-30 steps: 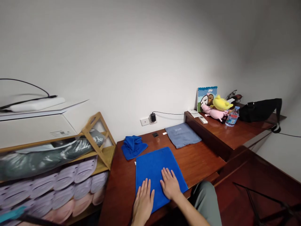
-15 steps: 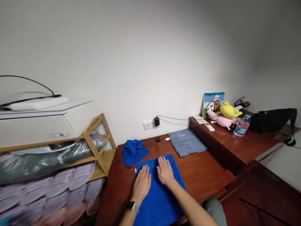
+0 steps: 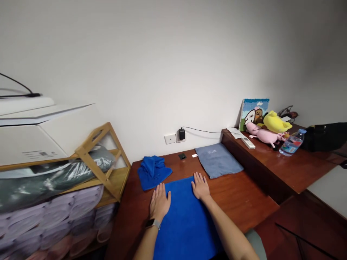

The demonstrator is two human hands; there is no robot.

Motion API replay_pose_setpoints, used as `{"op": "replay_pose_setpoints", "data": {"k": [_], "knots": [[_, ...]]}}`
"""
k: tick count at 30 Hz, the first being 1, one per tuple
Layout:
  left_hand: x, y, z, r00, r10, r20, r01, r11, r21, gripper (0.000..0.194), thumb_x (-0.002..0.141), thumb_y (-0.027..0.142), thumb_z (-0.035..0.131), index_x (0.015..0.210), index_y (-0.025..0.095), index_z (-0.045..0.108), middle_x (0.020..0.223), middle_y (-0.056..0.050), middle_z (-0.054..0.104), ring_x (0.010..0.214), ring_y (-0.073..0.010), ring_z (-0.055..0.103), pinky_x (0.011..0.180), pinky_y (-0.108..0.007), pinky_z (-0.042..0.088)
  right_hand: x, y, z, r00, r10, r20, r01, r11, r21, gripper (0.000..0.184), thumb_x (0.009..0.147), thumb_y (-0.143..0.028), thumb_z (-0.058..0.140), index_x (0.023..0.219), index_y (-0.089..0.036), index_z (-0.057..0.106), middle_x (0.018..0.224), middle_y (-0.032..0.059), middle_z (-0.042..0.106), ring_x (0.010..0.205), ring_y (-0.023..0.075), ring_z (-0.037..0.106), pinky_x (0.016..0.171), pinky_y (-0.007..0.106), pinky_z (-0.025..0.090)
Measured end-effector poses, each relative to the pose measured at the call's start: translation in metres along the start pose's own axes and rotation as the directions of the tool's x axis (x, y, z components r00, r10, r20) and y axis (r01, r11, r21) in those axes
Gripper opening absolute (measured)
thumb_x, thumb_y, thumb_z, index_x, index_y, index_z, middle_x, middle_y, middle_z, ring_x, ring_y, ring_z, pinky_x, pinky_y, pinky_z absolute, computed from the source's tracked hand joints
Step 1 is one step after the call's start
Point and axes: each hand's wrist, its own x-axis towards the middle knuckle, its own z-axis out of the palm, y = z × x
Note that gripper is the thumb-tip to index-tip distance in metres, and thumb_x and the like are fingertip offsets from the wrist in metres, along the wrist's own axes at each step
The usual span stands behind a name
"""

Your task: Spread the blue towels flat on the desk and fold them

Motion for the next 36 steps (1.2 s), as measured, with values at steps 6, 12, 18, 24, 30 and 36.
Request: {"op": "replay_pose_setpoints", "data": {"k": [6, 12, 18, 24, 30, 36], "knots": [[-0.003, -0.024, -0.012, 0.998, -0.018, -0.063, 0.018, 1.0, 0.001, 0.07, 0.102, 0.037, 0.023, 0.157, 0.001, 0.048, 0.162, -0.021, 0.053, 0.153, -0.0302, 0.048, 0.129, -0.05, 0.035, -0.014, 0.016, -0.015, 0.998, 0.043, -0.053, -0.041, 0.999, 0.03, 0.065, 0.111, -0.036, 0.019, 0.171, -0.01, 0.023, 0.178, 0.0067, 0.02, 0.166, 0.0215, 0.014, 0.135, 0.041, 0.012], [-0.027, -0.002, -0.019, 0.976, 0.15, -0.16, -0.149, 0.989, 0.017, 0.062, 0.103, 0.03, 0.027, 0.155, 0.008, 0.054, 0.159, -0.018, 0.058, 0.153, -0.0308, 0.048, 0.13, -0.053, 0.035, -0.063, -0.047, 0.003, 0.922, -0.279, -0.269, 0.306, 0.95, 0.062, 0.06, 0.112, -0.035, 0.026, 0.17, -0.018, 0.033, 0.176, 0.004, 0.027, 0.166, 0.0235, 0.017, 0.137, 0.046, 0.011], [-0.03, 0.025, -0.004, 0.974, 0.227, -0.023, -0.227, 0.974, 0.018, 0.062, 0.1, 0.021, 0.031, 0.161, 0.019, 0.046, 0.163, -0.011, 0.054, 0.156, -0.0281, 0.045, 0.128, -0.051, 0.038, -0.063, -0.099, 0.019, 0.925, -0.335, -0.179, 0.353, 0.932, 0.079, 0.058, 0.113, -0.035, 0.024, 0.168, -0.018, 0.037, 0.172, 0.0071, 0.036, 0.163, 0.0231, 0.026, 0.135, 0.046, 0.022], [-0.03, 0.018, 0.012, 0.984, 0.177, -0.01, -0.176, 0.983, 0.061, 0.062, 0.102, 0.027, 0.029, 0.16, 0.016, 0.047, 0.166, -0.013, 0.049, 0.157, -0.0286, 0.042, 0.131, -0.054, 0.033, -0.038, -0.068, 0.029, 0.978, -0.198, -0.072, 0.206, 0.97, 0.127, 0.068, 0.111, -0.051, 0.027, 0.169, -0.017, 0.031, 0.174, 0.0079, 0.028, 0.165, 0.0242, 0.018, 0.136, 0.05, 0.013], [-0.032, -0.004, 0.009, 0.998, 0.02, -0.062, -0.021, 1.0, -0.007, 0.069, 0.103, 0.038, 0.026, 0.159, 0.004, 0.046, 0.166, -0.019, 0.049, 0.158, -0.0304, 0.042, 0.133, -0.053, 0.031, -0.016, -0.01, 0.01, 0.999, 0.024, -0.045, -0.022, 0.999, 0.046, 0.069, 0.11, -0.045, 0.023, 0.172, -0.014, 0.022, 0.177, 0.0075, 0.017, 0.166, 0.0237, 0.012, 0.135, 0.049, 0.009], [-0.031, -0.021, 0.003, 0.998, -0.019, -0.061, 0.017, 0.999, -0.045, 0.071, 0.101, 0.039, 0.024, 0.154, 0.001, 0.052, 0.162, -0.021, 0.053, 0.154, -0.0317, 0.048, 0.13, -0.053, 0.035, -0.018, 0.003, -0.003, 0.998, 0.047, -0.043, -0.045, 0.998, 0.043, 0.07, 0.109, -0.043, 0.024, 0.171, -0.01, 0.025, 0.177, 0.0096, 0.02, 0.166, 0.0244, 0.016, 0.135, 0.047, 0.013]]}}
